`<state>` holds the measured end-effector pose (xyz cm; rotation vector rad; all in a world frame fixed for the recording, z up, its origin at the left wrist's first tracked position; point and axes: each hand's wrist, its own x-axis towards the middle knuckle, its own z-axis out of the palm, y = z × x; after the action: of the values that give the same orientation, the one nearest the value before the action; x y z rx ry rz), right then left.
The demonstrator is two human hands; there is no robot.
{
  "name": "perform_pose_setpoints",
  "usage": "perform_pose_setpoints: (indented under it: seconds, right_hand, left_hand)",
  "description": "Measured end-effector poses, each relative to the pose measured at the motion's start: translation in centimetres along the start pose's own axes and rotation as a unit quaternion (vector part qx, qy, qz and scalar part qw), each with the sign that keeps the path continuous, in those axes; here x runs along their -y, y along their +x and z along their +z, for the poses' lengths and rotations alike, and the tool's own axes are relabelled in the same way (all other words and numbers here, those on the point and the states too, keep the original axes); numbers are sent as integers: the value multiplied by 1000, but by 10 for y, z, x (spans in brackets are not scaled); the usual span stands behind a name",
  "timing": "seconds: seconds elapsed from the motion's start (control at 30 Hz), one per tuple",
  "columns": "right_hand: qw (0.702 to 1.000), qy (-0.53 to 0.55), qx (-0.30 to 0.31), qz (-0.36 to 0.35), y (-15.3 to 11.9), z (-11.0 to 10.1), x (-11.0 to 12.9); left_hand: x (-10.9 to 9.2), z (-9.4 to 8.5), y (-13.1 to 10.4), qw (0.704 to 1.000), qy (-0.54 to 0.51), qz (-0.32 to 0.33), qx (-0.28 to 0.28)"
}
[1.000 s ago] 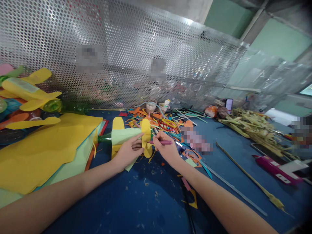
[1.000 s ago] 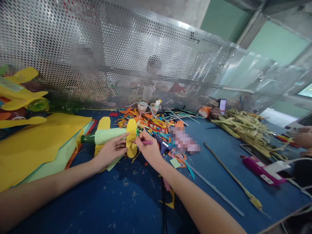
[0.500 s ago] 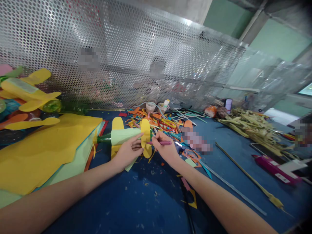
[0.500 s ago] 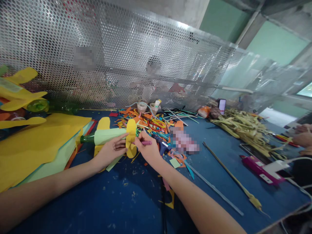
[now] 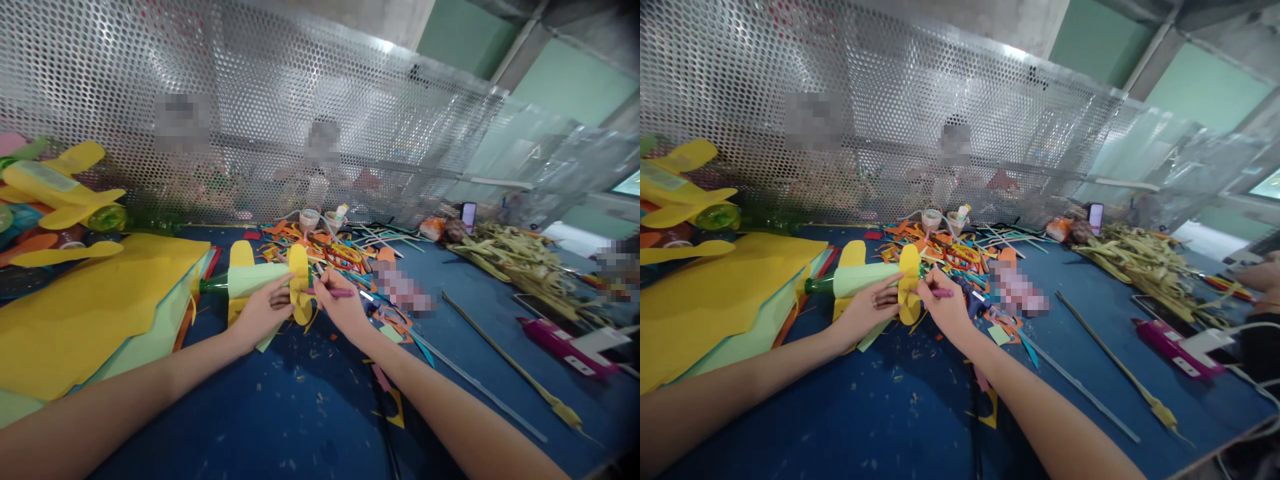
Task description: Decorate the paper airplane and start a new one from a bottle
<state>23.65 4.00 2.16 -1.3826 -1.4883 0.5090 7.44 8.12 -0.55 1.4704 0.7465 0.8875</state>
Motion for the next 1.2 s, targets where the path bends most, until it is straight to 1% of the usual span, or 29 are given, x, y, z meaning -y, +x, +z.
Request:
perform_pose_setpoints:
  seconds: [0.1,0.3,0.47,0.77,0.9,1.1,1.2]
  right_hand:
    - [1000,25,-14,-2,-1,0,3]
    - [1000,-2,14,5,-2,3,-3]
    - [1000,-4,17,4,0,4,-6]
    - [1000,-8,25,1,-2,2,-2]
    - [1000,-8,24,1,-2,2,-2]
    - [999,-7,33,5,-1,4,-3]
    - [999,-10,31,5,-2,4,-3]
  left_hand:
    - [0,0,0,1000,-8,2,4]
    - [2,-1,0,1000,4,5,-2]
    - [1,-1,0,1000,5,-1,-3]
    - [1,-1,0,1000,-3,-7,2]
    - [0,0,-1,1000,3,-9,-4]
    - [0,0,0,1000,-12,-9,6]
    - [1,-1,0,1000,-6,-10,0]
